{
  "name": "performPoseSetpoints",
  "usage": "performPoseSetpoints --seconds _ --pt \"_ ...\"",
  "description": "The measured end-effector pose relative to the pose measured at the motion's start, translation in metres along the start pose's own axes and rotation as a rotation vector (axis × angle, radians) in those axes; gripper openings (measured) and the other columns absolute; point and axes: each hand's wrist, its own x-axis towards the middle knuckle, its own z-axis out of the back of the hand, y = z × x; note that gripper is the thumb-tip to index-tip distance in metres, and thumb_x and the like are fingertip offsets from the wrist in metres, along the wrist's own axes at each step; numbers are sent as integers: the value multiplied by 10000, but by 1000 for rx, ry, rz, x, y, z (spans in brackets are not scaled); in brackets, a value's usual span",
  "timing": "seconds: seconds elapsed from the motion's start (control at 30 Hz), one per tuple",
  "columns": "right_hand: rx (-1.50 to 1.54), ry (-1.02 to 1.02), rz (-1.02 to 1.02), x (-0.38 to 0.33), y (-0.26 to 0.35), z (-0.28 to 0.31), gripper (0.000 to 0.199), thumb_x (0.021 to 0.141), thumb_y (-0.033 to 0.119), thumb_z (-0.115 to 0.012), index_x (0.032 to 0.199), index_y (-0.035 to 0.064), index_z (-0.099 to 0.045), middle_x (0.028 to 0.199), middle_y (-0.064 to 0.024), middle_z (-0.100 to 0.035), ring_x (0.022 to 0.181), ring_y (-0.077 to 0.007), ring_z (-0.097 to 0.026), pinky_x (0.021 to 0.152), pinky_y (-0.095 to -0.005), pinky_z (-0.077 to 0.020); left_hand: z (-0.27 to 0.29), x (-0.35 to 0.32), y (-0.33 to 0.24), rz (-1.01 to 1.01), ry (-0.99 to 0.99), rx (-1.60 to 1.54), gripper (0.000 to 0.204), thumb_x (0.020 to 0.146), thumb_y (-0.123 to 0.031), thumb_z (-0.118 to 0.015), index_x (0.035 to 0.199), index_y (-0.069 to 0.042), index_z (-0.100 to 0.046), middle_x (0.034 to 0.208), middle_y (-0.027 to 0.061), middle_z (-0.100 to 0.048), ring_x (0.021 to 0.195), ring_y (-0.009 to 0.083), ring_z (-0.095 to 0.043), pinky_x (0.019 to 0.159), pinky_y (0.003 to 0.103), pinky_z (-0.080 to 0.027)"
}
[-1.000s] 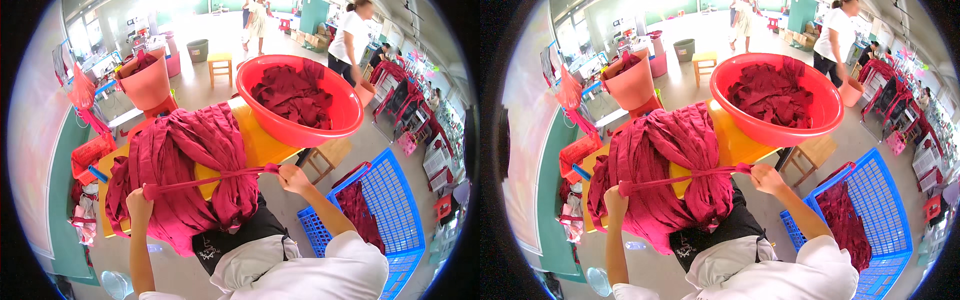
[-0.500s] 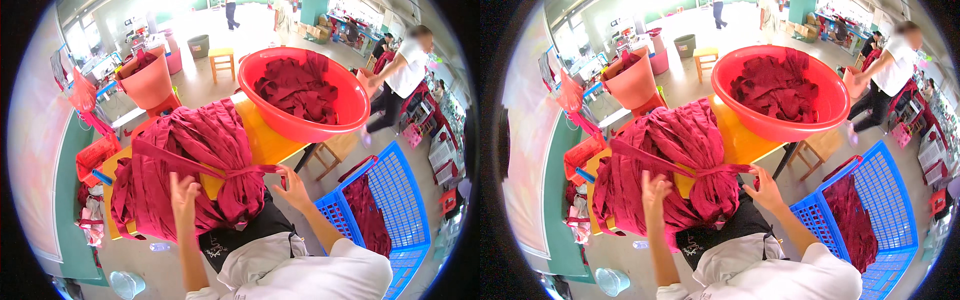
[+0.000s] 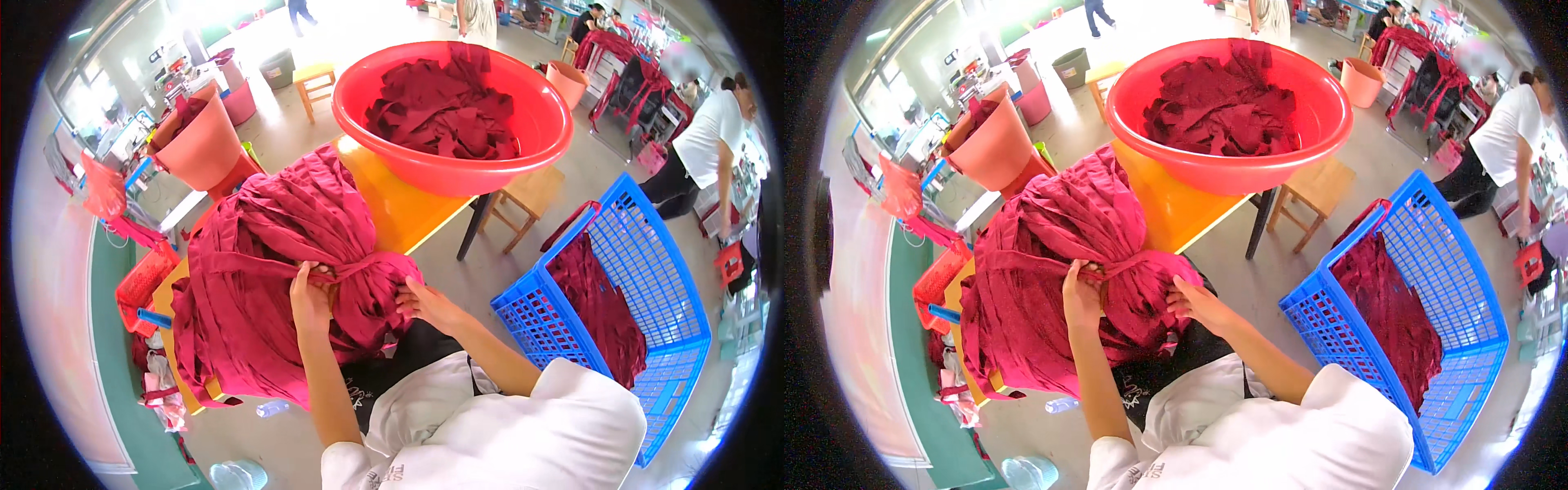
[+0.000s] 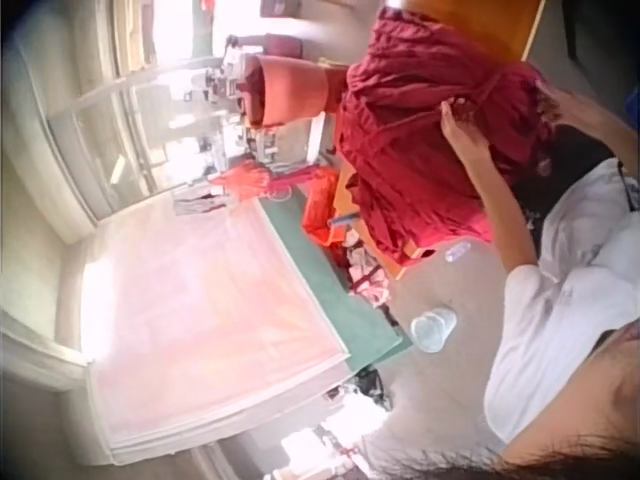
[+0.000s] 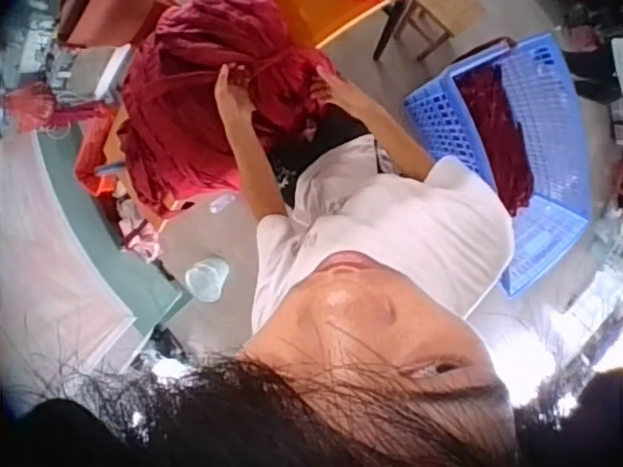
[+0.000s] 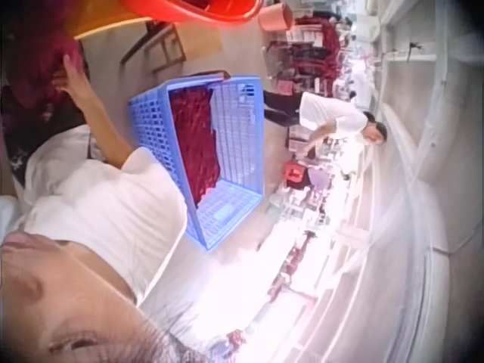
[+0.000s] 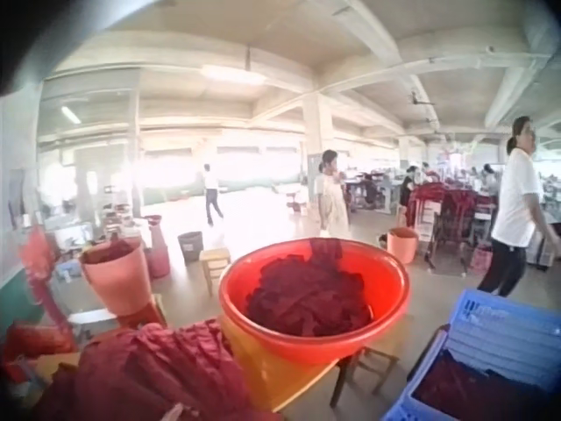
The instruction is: Sort and inspect red fabric strips in a garment factory.
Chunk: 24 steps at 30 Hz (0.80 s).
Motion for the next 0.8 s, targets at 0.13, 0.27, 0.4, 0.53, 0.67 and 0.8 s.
performPoseSetpoints --seconds 0.13,0.27,0.4,0.53,0.67,0.8 --pt "178 -71 -51 24 -7 4 598 899 640 -585 1054 64 -601 771 18 -556 703 -134 -562 666 -273 -446 13 3 5 29 36 -147 261 1018 -299 -532 1009 -54 -620 884 60 -656 856 184 -604 835 324 -484" --pt "305 -176 13 35 -4 4 349 929 433 -604 914 84 -621 701 32 -518 626 -111 -506 609 -263 -413 5 0 2 15 32 -82 348 1035 -385 -476 1001 -63 -603 886 84 -655 862 216 -602 859 353 -482" --pt "147 -322 145 23 8 -1 293 939 306 -579 887 22 -627 614 1 -528 555 -118 -488 546 -269 -386 0 -7 0 -30 -32 -60 343 1029 -392 -489 994 -70 -600 881 93 -658 865 221 -601 868 356 -483" --pt "-16 -348 232 16 9 13 273 947 256 -546 863 17 -646 577 -11 -547 493 -113 -514 484 -261 -379 0 -6 0 -31 1 -80 326 1026 -367 -507 997 -59 -610 884 95 -663 878 216 -604 886 356 -478" --pt "-129 -457 339 15 9 19 204 931 211 -574 887 28 -650 668 -42 -596 571 -123 -571 535 -279 -438 1 -3 1 -43 20 -81 316 1027 -349 -510 1005 -49 -609 888 100 -666 872 210 -606 897 346 -479" --pt "-700 -438 830 -6 32 -13 198 883 135 -635 1063 52 -637 1047 -99 -609 979 -235 -622 858 -346 -503 5 -3 2 -55 16 -96 324 1032 -351 -496 1007 -47 -606 884 107 -669 867 217 -611 891 351 -479"
